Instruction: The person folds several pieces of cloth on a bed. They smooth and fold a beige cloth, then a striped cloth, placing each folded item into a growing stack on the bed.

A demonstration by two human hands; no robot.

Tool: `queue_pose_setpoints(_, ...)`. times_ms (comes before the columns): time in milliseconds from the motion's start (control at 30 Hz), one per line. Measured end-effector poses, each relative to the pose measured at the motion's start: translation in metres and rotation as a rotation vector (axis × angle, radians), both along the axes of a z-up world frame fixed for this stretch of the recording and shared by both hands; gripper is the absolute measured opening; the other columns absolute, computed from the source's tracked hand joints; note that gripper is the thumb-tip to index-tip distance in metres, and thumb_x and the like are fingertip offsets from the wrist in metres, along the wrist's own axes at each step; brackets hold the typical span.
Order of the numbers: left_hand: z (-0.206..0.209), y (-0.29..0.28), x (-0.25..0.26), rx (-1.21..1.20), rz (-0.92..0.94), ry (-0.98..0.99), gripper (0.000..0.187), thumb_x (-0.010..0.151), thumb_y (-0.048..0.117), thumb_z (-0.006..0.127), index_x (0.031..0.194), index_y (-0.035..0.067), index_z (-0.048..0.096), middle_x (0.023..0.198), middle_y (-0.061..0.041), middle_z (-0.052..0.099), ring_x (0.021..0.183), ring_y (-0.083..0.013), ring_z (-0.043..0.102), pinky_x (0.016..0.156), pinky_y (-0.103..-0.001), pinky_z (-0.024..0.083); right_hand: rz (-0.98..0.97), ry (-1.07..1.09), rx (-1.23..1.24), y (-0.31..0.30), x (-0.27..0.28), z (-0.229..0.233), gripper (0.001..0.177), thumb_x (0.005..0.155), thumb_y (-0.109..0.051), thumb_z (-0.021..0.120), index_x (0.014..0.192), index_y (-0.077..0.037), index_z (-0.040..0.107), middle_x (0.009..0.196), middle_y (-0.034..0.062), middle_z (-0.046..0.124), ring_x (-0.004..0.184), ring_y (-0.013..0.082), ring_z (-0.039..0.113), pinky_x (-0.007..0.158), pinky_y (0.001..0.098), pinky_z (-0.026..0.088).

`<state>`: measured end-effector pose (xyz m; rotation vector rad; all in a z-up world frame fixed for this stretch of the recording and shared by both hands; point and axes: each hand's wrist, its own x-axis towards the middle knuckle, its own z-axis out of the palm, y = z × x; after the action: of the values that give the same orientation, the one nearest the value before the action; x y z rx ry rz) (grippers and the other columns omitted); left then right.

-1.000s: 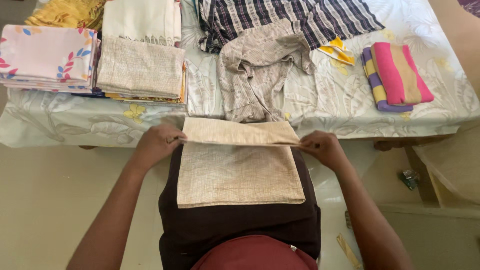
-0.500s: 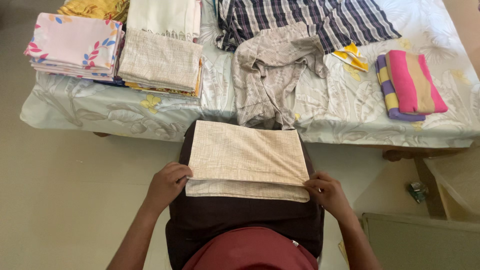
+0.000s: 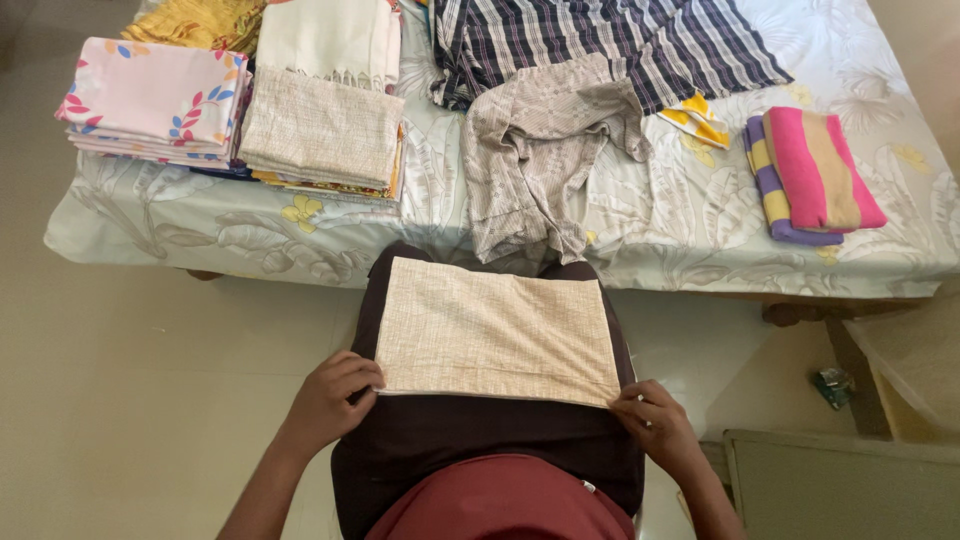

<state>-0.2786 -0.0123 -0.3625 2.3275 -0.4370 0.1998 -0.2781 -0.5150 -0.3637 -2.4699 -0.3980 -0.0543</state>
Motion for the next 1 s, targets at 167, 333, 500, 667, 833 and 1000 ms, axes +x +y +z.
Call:
queue_pose_setpoints(167, 0.006, -0.007, -0.003, 0.055, -0.041, 0.054, 0.014, 0.067, 0.006, 0.076, 0.078, 0.007, 0.066, 0.086, -0.003, 0.069, 0.086, -0.0229, 0.065, 0.079, -0.038, 0.052, 0.021, -0.030, -0.008, 0.008, -0.002, 0.013, 0.013, 0.075, -0.012, 0.082, 0.087, -0.008, 0.080, 0.096, 0.0016, 0.073, 0.093, 0.0195, 0.068, 0.077, 0.0351, 0.056)
queue_pose_setpoints(333, 0.006, -0.018, 0.014, 0.210, 0.152, 0.115, 0.029, 0.083, 0.032, 0.077, 0.067, 0.010, 0.065, 0.076, 0.000, 0.067, 0.079, -0.0191, 0.062, 0.082, -0.039, 0.045, 0.018, -0.171, 0.039, 0.024, 0.018, 0.027, 0.012, 0.078, -0.021, 0.082, 0.078, -0.009, 0.078, 0.091, 0.0013, 0.075, 0.091, 0.0197, 0.068, 0.087, 0.0396, 0.047)
queue_pose_setpoints(500, -0.014, -0.071, 0.080, 0.272, 0.397, -0.110, 0.029, 0.098, 0.035, 0.059, 0.105, 0.009, 0.071, 0.113, -0.009, 0.071, 0.112, -0.0261, 0.062, 0.098, -0.048, 0.042, -0.127, -0.139, 0.092, 0.092, 0.077, 0.011, 0.028, 0.090, -0.030, 0.076, 0.107, -0.008, 0.076, 0.117, 0.0099, 0.075, 0.111, 0.0230, 0.069, 0.103, 0.0406, 0.051)
queue_pose_setpoints(667, -0.042, -0.146, 0.146, 0.595, 0.186, 0.014, 0.052, 0.105, 0.029, 0.041, 0.151, 0.004, 0.041, 0.158, -0.014, 0.038, 0.151, -0.0301, 0.026, 0.120, -0.052, 0.022, 0.128, -0.113, -0.176, 0.198, 0.134, -0.039, 0.056, 0.102, -0.020, 0.054, 0.153, -0.002, 0.044, 0.159, 0.0180, 0.046, 0.151, 0.0315, 0.039, 0.122, 0.0482, 0.028)
queue_pose_setpoints(833, -0.051, -0.140, 0.142, 0.836, 0.130, 0.443, 0.068, 0.108, 0.047, 0.034, 0.161, 0.006, 0.026, 0.171, -0.011, 0.021, 0.160, -0.0275, 0.010, 0.129, -0.047, 0.009, 0.125, 0.296, -0.468, 0.209, 0.147, -0.068, 0.070, 0.104, -0.050, 0.041, 0.158, -0.007, 0.030, 0.166, 0.0144, 0.030, 0.154, 0.0308, 0.023, 0.125, 0.0467, 0.011)
queue_pose_setpoints(1000, -0.042, -0.128, 0.136, 0.759, 0.309, 0.525, 0.082, 0.100, 0.065, 0.036, 0.163, 0.015, 0.018, 0.172, -0.006, 0.010, 0.159, -0.0267, 0.002, 0.123, -0.062, 0.006, -0.053, 0.467, -0.715, 0.176, 0.149, -0.057, 0.077, 0.105, -0.066, 0.022, 0.164, -0.017, 0.020, 0.172, 0.0091, 0.014, 0.159, 0.0312, 0.013, 0.129, 0.0494, 0.003)
